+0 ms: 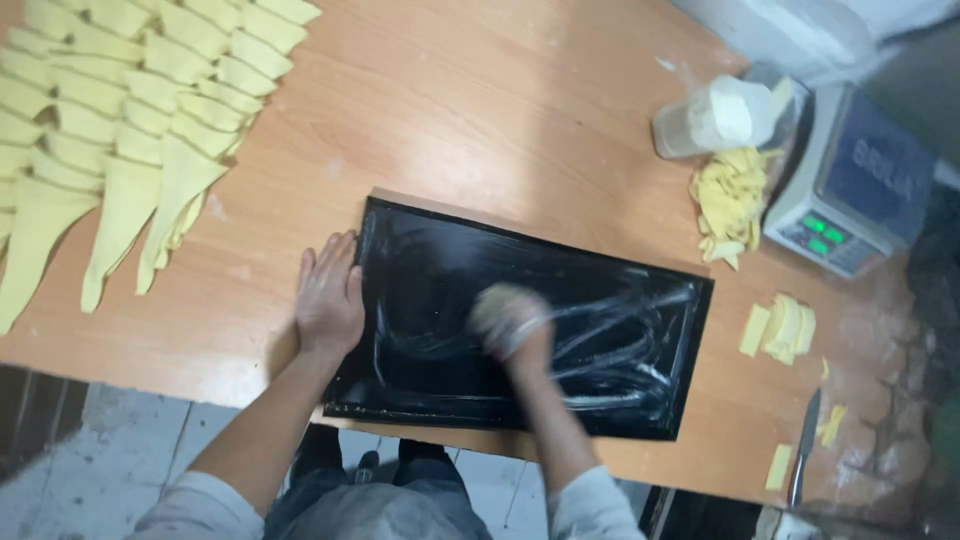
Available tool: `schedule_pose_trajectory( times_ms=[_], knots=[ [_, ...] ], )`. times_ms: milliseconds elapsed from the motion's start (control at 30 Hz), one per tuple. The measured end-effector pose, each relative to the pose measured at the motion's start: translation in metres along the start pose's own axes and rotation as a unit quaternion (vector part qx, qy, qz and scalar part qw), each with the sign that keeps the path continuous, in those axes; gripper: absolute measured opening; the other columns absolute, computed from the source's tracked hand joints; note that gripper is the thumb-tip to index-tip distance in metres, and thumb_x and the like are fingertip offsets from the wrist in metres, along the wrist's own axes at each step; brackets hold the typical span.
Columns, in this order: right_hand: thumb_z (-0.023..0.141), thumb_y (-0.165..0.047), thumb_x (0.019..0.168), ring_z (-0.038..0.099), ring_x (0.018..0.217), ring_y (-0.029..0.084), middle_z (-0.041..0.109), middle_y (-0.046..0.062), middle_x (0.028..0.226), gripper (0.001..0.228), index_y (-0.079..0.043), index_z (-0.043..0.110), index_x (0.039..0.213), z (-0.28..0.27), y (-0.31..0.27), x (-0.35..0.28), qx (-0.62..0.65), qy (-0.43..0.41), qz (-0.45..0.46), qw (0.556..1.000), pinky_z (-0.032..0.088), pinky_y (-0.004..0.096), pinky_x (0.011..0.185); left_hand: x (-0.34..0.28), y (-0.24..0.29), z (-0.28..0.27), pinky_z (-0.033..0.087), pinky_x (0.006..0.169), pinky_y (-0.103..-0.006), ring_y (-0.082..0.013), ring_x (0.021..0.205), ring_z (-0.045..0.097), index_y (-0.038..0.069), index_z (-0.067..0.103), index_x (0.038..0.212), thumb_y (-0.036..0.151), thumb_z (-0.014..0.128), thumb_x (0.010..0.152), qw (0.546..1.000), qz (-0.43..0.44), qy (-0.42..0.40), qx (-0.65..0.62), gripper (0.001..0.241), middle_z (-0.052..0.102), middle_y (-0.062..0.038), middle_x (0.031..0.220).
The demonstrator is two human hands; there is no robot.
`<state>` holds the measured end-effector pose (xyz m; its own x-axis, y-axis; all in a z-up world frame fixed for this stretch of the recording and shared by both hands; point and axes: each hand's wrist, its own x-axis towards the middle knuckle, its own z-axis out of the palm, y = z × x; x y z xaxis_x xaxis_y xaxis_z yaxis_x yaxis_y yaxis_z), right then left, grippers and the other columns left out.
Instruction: Shaping pastry dough pieces into bow shapes and arranging them on a baking tray.
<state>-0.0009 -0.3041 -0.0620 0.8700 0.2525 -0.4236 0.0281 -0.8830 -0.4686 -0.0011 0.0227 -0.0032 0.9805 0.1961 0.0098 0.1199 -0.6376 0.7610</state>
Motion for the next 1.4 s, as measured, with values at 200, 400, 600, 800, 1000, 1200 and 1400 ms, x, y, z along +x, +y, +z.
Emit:
schedule_pose_trajectory(
  times_ms=[200, 400, 600, 800, 1000, 1200, 1400],
  knots=[
    [0.055, -0.012, 0.099, 0.072, 0.094, 0.02, 0.073, 0.008, 0.109, 0.017, -0.013, 0.069, 0.109, -0.014, -0.031, 0.02, 0.103, 0.262, -0.058, 0.958, 0.061, 0.032, 0.08, -0.002, 0.003, 0.002, 0.021, 0.126, -0.0534, -0.0301, 0.149, 0.043, 0.0, 0.055, 0.145, 0.013, 0.05, 0.105, 1.0, 0.004, -0.02, 0.011, 0.043, 0.055, -0.015, 0.153],
    [0.051, -0.016, 0.1, 0.072, 0.101, 0.018, 0.073, 0.011, 0.119, 0.032, -0.01, 0.062, 0.13, -0.071, 0.006, -0.061, 0.403, 0.08, 0.092, 0.907, 0.06, 0.032, 0.084, -0.004, 0.002, 0.002, 0.022, 0.126, -0.0535, -0.0307, 0.149, 0.043, -0.001, 0.054, 0.145, 0.013, 0.049, 0.104, 1.0, 0.018, -0.007, 0.002, 0.043, 0.054, -0.016, 0.153],
    [0.059, -0.014, 0.094, 0.067, 0.089, 0.03, 0.07, 0.011, 0.093, 0.011, -0.011, 0.069, 0.092, -0.165, 0.053, -0.027, -0.253, 0.261, 0.031, 0.931, 0.055, 0.044, 0.082, -0.009, 0.004, -0.003, 0.023, 0.126, -0.0538, -0.0308, 0.149, 0.043, -0.001, 0.055, 0.145, 0.013, 0.049, 0.106, 1.0, 0.009, -0.015, 0.008, 0.042, 0.055, -0.015, 0.153],
    [0.063, -0.013, 0.085, 0.068, 0.101, 0.026, 0.071, 0.008, 0.106, 0.022, -0.013, 0.07, 0.106, -0.063, -0.048, 0.042, -0.085, 0.301, -0.195, 0.93, 0.056, 0.038, 0.089, -0.008, 0.01, -0.004, 0.021, 0.126, -0.0539, -0.0309, 0.149, 0.044, 0.001, 0.055, 0.146, 0.013, 0.05, 0.104, 1.0, -0.005, -0.022, 0.013, 0.044, 0.055, -0.015, 0.152],
    [0.068, -0.009, 0.085, 0.069, 0.105, 0.027, 0.073, 0.009, 0.111, 0.023, -0.012, 0.074, 0.107, -0.002, -0.175, 0.015, 0.05, 0.07, -0.223, 0.971, 0.057, 0.037, 0.091, -0.008, -0.004, -0.006, 0.017, 0.127, -0.0529, -0.0312, 0.15, 0.04, 0.001, 0.054, 0.147, 0.014, 0.046, 0.105, 0.999, -0.006, -0.041, -0.009, 0.045, 0.052, -0.014, 0.156],
    [0.066, -0.013, 0.094, 0.069, 0.099, 0.02, 0.072, 0.003, 0.103, 0.013, -0.016, 0.072, 0.105, 0.012, -0.049, -0.118, -0.025, -0.086, -0.079, 0.993, 0.055, 0.034, 0.093, -0.004, 0.008, -0.005, 0.014, 0.127, -0.0533, -0.0334, 0.152, 0.037, 0.0, 0.051, 0.15, 0.016, 0.041, 0.109, 0.999, 0.01, -0.05, -0.002, 0.045, 0.049, -0.017, 0.157],
    [0.065, -0.031, 0.092, 0.071, 0.093, 0.031, 0.071, 0.017, 0.109, 0.032, -0.009, 0.068, 0.116, -0.084, 0.102, -0.217, 0.236, 0.129, 0.338, 0.902, 0.058, 0.046, 0.08, -0.009, 0.01, -0.004, 0.016, 0.127, -0.0538, -0.0343, 0.151, 0.039, 0.0, 0.052, 0.148, 0.015, 0.042, 0.108, 0.999, 0.002, -0.038, -0.002, 0.044, 0.051, -0.017, 0.156]
  ],
)
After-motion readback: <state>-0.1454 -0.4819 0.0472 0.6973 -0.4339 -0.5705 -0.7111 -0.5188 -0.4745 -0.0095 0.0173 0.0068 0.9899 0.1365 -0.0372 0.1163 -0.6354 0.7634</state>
